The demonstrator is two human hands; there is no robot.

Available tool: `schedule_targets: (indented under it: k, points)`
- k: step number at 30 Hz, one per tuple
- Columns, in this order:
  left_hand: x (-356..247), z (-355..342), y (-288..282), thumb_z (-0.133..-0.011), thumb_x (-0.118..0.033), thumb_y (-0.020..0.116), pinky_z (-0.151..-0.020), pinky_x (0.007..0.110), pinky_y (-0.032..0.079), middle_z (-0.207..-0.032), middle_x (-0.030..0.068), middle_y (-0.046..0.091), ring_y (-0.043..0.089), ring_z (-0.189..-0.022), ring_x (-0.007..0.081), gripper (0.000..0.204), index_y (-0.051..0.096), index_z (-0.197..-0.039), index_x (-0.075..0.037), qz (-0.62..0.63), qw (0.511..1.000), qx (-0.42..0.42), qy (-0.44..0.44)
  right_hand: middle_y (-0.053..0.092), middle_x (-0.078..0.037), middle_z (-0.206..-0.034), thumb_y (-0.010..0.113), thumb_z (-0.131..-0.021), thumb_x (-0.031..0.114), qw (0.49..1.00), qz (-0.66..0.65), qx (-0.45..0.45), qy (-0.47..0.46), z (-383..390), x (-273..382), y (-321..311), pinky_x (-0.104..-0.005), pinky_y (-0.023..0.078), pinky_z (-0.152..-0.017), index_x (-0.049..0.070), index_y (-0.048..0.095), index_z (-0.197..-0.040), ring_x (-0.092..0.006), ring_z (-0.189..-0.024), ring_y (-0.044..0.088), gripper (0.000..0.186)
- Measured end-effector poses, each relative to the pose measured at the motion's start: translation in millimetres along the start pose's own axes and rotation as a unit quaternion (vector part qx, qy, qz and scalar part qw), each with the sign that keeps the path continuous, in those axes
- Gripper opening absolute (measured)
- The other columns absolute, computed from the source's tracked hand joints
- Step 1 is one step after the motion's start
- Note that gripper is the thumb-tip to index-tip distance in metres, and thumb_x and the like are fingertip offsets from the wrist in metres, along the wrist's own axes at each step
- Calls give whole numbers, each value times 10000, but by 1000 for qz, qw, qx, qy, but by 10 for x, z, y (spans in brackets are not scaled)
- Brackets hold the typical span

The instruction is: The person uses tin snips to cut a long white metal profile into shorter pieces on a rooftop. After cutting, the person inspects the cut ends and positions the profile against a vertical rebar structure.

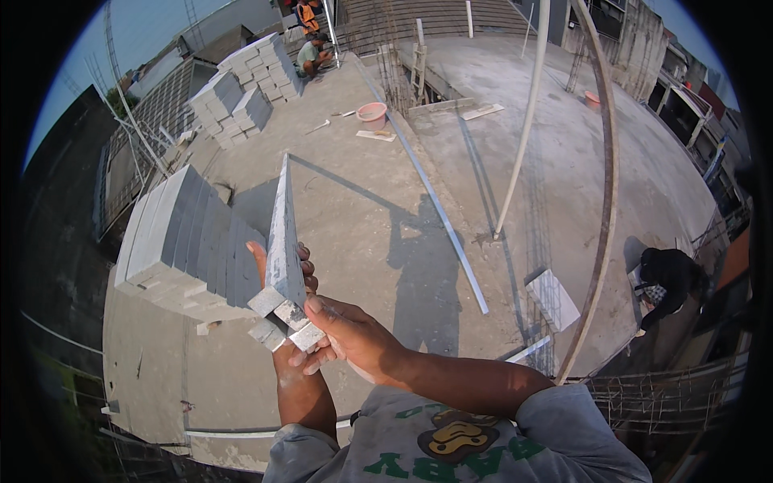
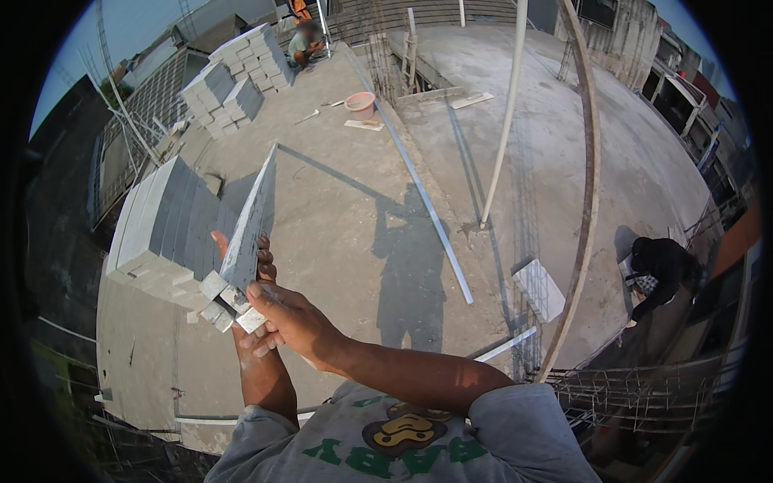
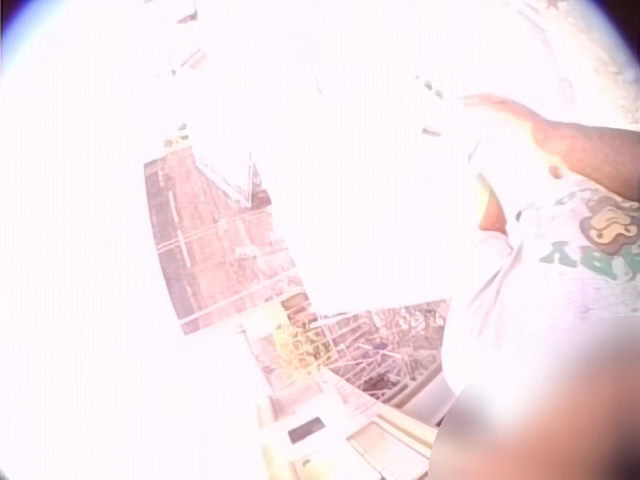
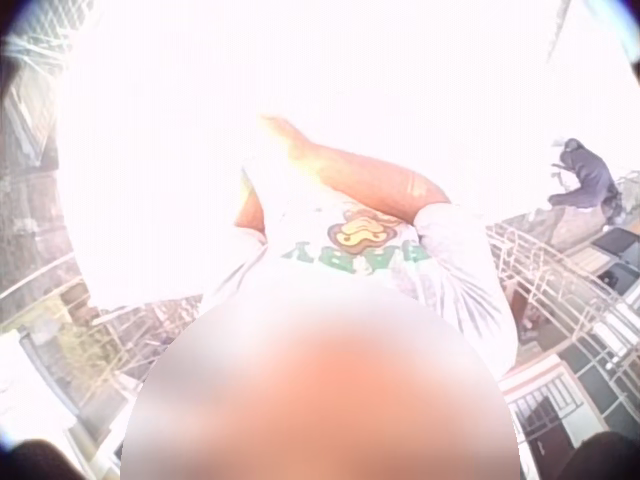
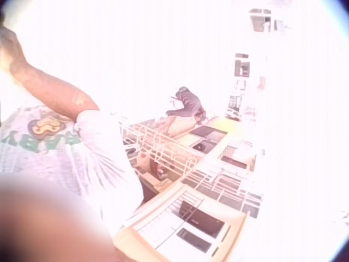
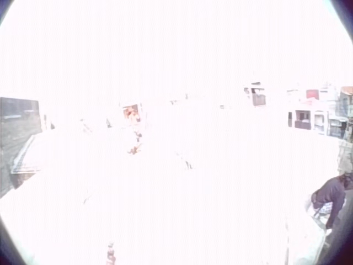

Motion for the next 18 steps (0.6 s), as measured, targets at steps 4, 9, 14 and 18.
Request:
schedule_targets:
  k: [4,9,14,18]
  points:
    - [2,46,80,-915,-692,400,-426,177,444,-669,30,501,506,-506,87,675,526,-894,-29,-32,997,-40,50,621,-119,-1020,411,-999,499,1000,16,3,-5,-12,27,0,-308,566,-747,-21,453,-1286,-178,-878,671,595]
    - [-36,-17,150,-909,-613,514,-563,193,578,-758,93,542,609,-626,146,678,462,-1006,56,-8,997,24,77,620,-120,-1050,436,-1007,449,992,110,14,-56,-20,153,38,-302,558,-763,-14,457,-1282,-175,-884,667,539]
    - [-52,-106,167,-884,-623,544,-574,170,571,-861,98,533,585,-670,121,723,443,-1039,76,-63,996,-21,56,620,-116,-1042,430,-1013,434,981,191,-9,-43,46,288,44,-287,559,-736,-29,451,-1278,-168,-878,664,533]
    - [-73,-32,189,-906,-594,541,-567,161,545,-832,79,529,578,-610,120,652,459,-1037,39,-15,989,-71,128,628,-96,-942,420,-1022,411,964,263,-23,-44,-55,345,132,-263,554,-669,-32,493,-1210,-145,-785,662,486]
Point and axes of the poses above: each hand's wrist, its own z-axis away from the middle knuckle, its own y-axis out of the palm, x = y × z, the point moved 4 cm from there along -z, towards the middle knuckle
